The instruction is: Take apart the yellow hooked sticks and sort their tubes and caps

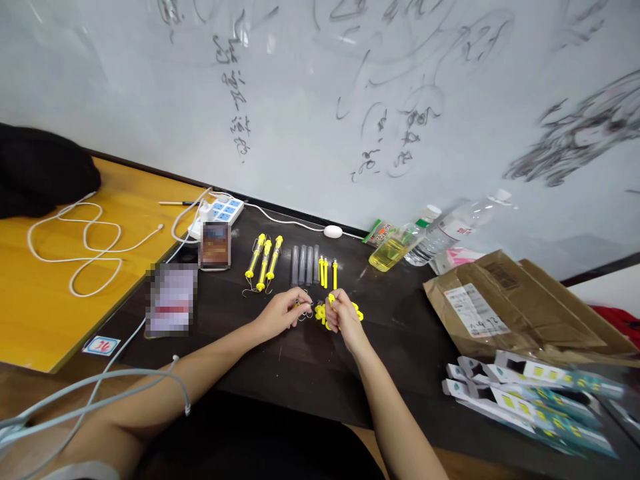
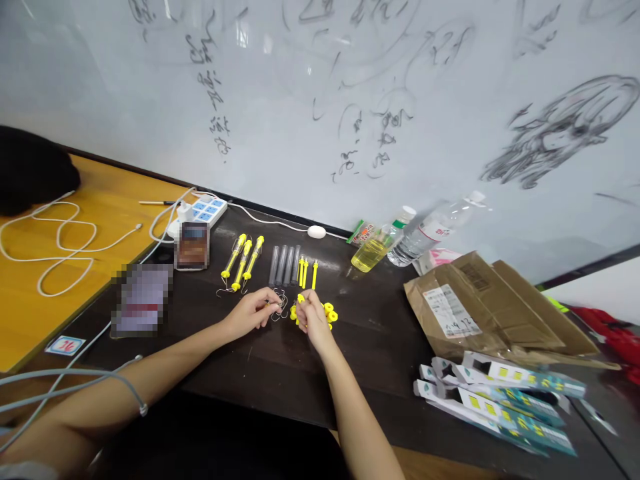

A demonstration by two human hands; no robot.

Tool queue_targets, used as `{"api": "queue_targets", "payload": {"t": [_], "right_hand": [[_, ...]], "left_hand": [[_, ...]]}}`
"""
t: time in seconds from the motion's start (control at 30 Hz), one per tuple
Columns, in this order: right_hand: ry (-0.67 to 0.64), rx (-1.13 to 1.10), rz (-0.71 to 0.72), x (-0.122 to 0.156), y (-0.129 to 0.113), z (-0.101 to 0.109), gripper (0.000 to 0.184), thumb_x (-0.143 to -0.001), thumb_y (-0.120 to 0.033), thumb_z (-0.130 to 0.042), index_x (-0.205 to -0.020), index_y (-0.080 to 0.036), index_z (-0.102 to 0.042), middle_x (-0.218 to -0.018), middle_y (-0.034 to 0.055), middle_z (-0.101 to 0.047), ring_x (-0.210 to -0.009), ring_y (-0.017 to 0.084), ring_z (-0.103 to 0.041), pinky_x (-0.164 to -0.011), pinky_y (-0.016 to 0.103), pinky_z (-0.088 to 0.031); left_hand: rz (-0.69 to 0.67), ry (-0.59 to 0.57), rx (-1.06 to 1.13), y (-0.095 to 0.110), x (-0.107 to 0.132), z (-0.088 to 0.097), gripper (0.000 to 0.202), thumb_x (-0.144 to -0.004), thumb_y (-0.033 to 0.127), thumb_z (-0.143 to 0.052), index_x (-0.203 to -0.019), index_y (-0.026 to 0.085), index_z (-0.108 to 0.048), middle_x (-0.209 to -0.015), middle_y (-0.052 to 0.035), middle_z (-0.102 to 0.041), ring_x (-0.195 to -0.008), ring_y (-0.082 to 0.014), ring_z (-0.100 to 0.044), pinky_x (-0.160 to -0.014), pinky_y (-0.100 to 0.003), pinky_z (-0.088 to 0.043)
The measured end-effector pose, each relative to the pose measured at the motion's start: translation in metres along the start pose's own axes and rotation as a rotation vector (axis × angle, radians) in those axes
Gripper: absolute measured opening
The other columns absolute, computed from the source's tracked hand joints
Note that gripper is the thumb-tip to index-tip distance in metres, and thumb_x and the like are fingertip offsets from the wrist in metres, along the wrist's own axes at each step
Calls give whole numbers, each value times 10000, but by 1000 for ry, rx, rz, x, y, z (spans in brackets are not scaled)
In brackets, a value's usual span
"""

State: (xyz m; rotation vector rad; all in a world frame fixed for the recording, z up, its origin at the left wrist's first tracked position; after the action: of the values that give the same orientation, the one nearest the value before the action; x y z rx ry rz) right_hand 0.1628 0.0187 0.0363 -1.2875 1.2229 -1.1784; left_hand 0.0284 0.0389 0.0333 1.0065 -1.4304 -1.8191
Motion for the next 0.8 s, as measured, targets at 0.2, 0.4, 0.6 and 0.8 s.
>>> {"api": "queue_targets", "payload": {"t": [0.2,0.4,0.6,0.8], "right_hand": [[-7,73,53,-1,1,0,256,-829,-445,-502,-778,-237,-361,-544,-98,-371,-400,60,-281,-356,168,-226],[156,479,213,4,-21,21,274,-863,-439,-482,-723,-211,-424,-612,-46,-400,-533,103,-378,-498,227,-315],[320,1262,183,9,-35,50,241,-854,-308,-457,-645,-198,-412,-683,-10,-450,-645,132,-435,-568,251,-259],[247,1485,91,7,-22,50,208,-847,-264,-454,-651,-194,-439,-714,3,-485,-664,131,-467,-558,247,-247]], "left_hand": [[8,3,27,0,1,2,259,-862,389,-527,-983,163,-563,-845,-23,-658,-477,-53,-532,-484,-188,-437],[-3,8,37,2,1,3,257,-867,385,-522,-990,164,-565,-819,-20,-652,-464,-49,-529,-478,-181,-436],[7,13,70,-1,1,2,249,-882,375,-494,-1013,171,-554,-807,-14,-659,-421,-35,-499,-440,-168,-404],[17,6,49,-2,2,0,219,-887,343,-486,-1010,176,-557,-809,-7,-655,-416,-25,-466,-424,-156,-377]]}}
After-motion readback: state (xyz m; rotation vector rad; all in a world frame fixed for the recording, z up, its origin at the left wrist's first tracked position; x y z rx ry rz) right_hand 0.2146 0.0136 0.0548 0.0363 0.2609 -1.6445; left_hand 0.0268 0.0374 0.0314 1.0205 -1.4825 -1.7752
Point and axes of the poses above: each hand's wrist, its own x-axis away from the middle knuckle, its own z-axis out of the back of the hand, y = z × x, the point moved 8 cm from there along -x, towards the middle knuckle
